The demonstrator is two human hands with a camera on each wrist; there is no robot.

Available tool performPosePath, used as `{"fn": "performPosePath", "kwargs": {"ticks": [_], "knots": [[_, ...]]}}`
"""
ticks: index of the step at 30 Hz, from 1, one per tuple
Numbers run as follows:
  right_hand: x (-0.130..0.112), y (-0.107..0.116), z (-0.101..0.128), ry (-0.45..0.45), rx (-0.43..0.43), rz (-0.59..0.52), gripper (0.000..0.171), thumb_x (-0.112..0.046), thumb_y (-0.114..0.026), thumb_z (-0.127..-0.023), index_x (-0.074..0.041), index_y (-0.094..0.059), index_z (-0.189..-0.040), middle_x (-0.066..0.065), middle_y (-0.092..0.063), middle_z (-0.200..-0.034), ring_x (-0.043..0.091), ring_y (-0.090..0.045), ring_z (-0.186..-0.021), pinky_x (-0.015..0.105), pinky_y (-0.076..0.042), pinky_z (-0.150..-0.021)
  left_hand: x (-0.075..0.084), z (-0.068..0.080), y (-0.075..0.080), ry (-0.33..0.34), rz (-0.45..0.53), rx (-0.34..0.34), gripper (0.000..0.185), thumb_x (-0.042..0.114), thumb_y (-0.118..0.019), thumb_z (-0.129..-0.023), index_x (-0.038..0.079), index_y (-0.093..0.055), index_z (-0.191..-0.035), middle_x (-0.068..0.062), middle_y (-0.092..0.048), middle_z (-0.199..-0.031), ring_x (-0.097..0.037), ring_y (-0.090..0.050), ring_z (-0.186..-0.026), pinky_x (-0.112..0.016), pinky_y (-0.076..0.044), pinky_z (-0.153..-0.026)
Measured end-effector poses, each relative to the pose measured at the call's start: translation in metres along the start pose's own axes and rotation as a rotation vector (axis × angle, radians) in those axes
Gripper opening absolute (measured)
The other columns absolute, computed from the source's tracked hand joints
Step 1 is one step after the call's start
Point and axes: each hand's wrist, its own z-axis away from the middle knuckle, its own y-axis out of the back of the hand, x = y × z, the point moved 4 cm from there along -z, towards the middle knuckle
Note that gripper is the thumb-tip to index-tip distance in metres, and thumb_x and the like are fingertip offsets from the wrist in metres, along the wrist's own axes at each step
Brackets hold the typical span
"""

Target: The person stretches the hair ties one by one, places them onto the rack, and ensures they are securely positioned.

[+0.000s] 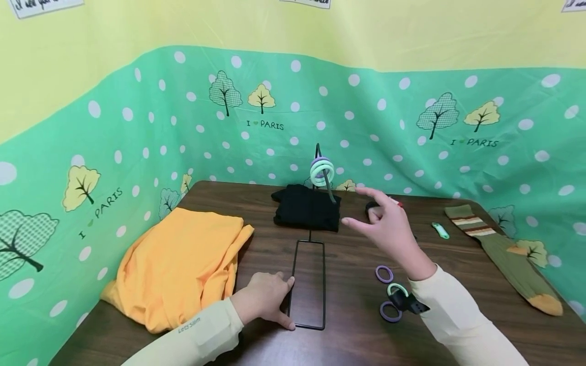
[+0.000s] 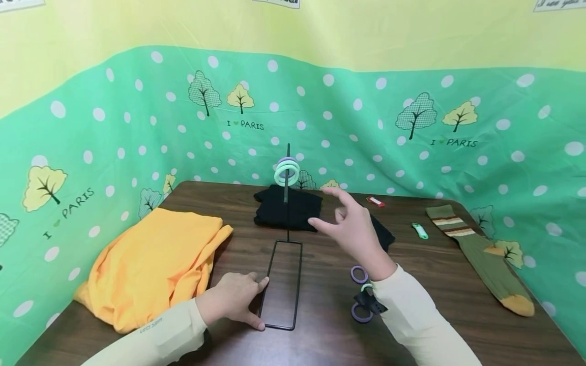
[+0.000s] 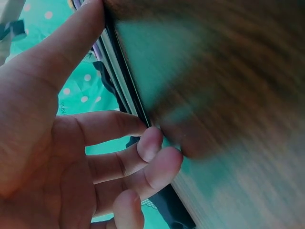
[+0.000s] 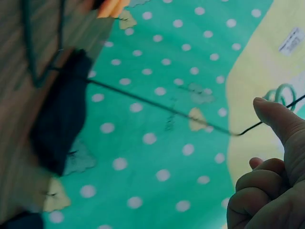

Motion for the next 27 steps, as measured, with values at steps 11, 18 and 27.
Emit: {"fn": "performPosePath", "kwargs": {"ticks": [11,18,27], "knots": [[0.078,0.005,0.04,-0.231,-0.119,0.012,0.055,-0.036,-0.076,-0.075,-0.013,-0.057,-0.12,-0.008,-0.019,-0.051,0.004,-0.019,-0.042,0.028,-0.025,-0.041,-0.002,0.0,0.0,-0.008,0.008,0.015,0.1,0.083,-0.057,-0.056,0.027,-0.045,-0.138,-0.003,-0.057,-0.128,-0.021,-0.062,-0.102,-0.036,-0.051,-0.063],[0.12,-0.001,0.063,-0.375,-0.253,-0.1,0.057,-0.028,-0.076,-0.075,-0.004,-0.055,-0.122,-0.009,-0.02,-0.051,0.004,-0.02,-0.043,0.025,-0.025,-0.039,-0.001,0.001,0.0,-0.015,0.001,0.015,0.1,0.083,-0.057,-0.056,0.027,-0.046,-0.137,-0.002,-0.057,-0.128,-0.021,-0.063,-0.1,-0.035,-0.051,-0.061],[0.151,-0.014,0.083,-0.436,-0.429,-0.13,0.066,-0.023,-0.078,-0.073,0.003,-0.049,-0.126,-0.008,-0.023,-0.052,0.004,-0.023,-0.043,0.022,-0.026,-0.042,0.0,0.001,0.0,-0.014,-0.001,0.036,0.1,0.083,-0.058,-0.055,0.026,-0.046,-0.137,-0.002,-0.058,-0.125,-0.02,-0.063,-0.097,-0.035,-0.05,-0.062]]}}
